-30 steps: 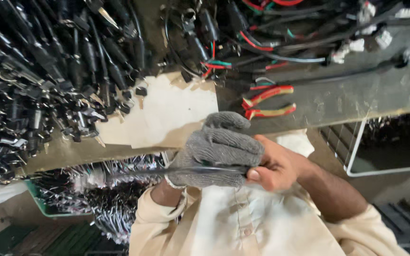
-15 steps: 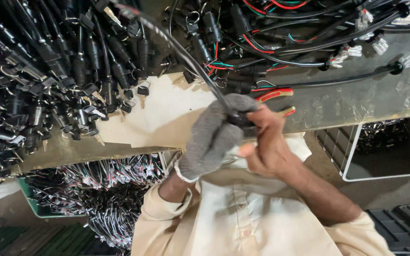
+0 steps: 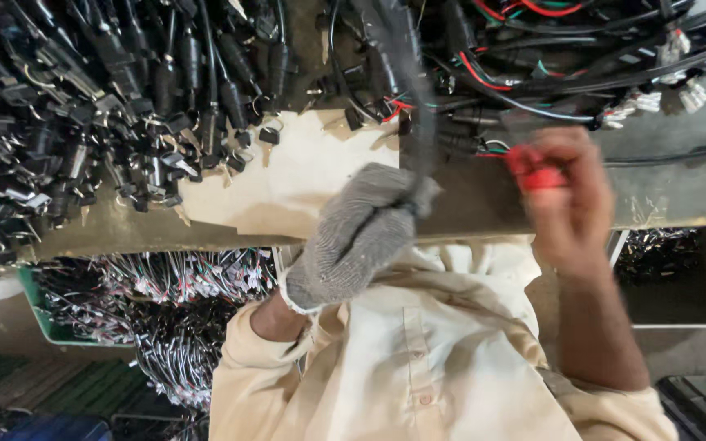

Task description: The person picks up a black cable, strips and arranges its inner red, green and black wires, and fits a black connector onto the cable end, using pliers to crimp or tighten it. They place the finished cable with the pile of completed cables on the workbench and repeat the process on another cable.

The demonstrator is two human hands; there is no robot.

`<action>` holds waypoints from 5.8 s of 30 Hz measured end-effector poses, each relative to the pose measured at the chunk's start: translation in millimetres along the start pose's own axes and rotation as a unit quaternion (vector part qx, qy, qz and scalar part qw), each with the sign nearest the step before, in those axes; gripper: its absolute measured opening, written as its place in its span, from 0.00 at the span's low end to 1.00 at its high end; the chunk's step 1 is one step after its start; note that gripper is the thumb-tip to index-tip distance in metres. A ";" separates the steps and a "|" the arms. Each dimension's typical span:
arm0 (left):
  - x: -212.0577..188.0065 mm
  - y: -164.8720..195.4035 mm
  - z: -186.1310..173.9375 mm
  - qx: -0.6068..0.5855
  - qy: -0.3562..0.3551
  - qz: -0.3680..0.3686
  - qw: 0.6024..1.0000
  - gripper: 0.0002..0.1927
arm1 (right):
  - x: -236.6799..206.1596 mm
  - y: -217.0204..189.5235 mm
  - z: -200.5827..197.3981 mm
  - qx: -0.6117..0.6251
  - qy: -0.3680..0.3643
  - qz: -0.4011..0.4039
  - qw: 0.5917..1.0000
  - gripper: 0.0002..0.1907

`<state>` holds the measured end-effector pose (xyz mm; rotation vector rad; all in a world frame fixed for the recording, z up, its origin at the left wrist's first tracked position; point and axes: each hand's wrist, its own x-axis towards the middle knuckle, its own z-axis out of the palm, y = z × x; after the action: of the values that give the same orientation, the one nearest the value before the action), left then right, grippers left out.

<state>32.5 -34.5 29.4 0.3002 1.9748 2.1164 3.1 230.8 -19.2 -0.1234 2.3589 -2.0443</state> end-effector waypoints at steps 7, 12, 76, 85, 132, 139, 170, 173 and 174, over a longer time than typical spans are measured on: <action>-0.4 17.3 28.7 -0.129 0.008 -0.074 0.989 0.26 | -3.4 -26.2 22.8 0.016 -0.169 0.068 0.983 0.19; -18.1 13.7 45.2 -0.203 0.073 -0.140 0.966 0.31 | 13.0 -43.1 36.5 -0.248 -0.115 -0.209 0.939 0.19; -13.2 36.7 -32.7 0.412 0.255 0.049 0.873 0.30 | -7.8 -3.0 56.1 -0.398 -0.060 -0.196 0.894 0.30; 75.1 1.9 -75.0 0.673 0.203 0.150 0.696 0.17 | -14.3 6.8 64.7 -0.443 -0.013 -0.238 0.864 0.36; 13.0 -62.5 76.4 0.520 -0.002 0.291 0.803 0.20 | 63.1 -51.2 4.8 -0.497 -0.186 -0.041 0.847 0.35; 12.5 -89.9 70.0 0.584 -0.001 0.287 0.759 0.24 | 77.8 -55.2 -39.2 -0.458 -0.115 -0.211 0.856 0.13; 80.5 -14.1 32.7 0.485 0.045 0.283 0.826 0.24 | 123.3 -67.1 -71.3 -0.606 -0.171 -0.229 0.743 0.08; 118.2 -24.7 20.7 0.625 0.037 0.298 0.721 0.23 | 127.4 -70.4 -70.2 -0.605 -0.172 -0.230 0.743 0.09; 126.8 -30.2 19.7 0.627 0.050 0.298 0.718 0.21 | 127.7 -71.3 -67.5 -0.602 -0.176 -0.238 0.742 0.09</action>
<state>-81.4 24.8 -0.3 1.1533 3.3796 0.5042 -125.2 278.3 65.9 -1.0634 3.0410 -0.0843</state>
